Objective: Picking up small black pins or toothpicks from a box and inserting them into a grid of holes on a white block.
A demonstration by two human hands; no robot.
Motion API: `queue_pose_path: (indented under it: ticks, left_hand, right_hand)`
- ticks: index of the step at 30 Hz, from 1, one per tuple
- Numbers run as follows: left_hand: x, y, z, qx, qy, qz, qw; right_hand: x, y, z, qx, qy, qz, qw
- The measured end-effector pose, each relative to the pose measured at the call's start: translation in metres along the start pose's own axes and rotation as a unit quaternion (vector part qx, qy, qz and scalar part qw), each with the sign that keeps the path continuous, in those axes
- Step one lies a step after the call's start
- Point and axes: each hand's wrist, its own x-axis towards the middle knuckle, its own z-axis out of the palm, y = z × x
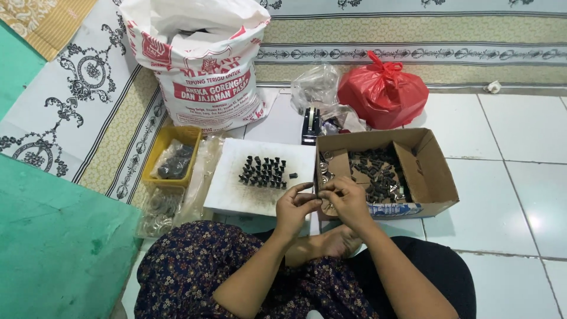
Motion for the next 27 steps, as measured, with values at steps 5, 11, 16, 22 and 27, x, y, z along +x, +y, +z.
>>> queue_pose_path:
  ticks: [5,11,16,22,27]
  left_hand:
    - [0.001,-0.004,-0.009,0.043,0.003,-0.002,0.999]
    - [-0.012,-0.009,-0.021,0.137,0.003,0.001,0.991]
    - [-0.010,-0.010,-0.039,0.194,0.040,0.012,0.980]
    - [-0.013,0.013,-0.054,0.218,0.009,0.044,0.975]
    - [-0.015,0.017,-0.058,0.212,-0.024,0.051,0.976]
  right_hand:
    - [0.002,-0.025,-0.004,-0.066,-0.060,-0.003,0.996]
    - [-0.006,-0.007,0.013,0.053,-0.169,0.239,0.955]
    - [-0.005,-0.002,0.034,0.136,-0.176,0.306,0.926]
    - [0.001,-0.024,0.026,0.297,-0.185,0.413,0.841]
    - [-0.002,-0.014,0.031,0.323,-0.192,0.429,0.821]
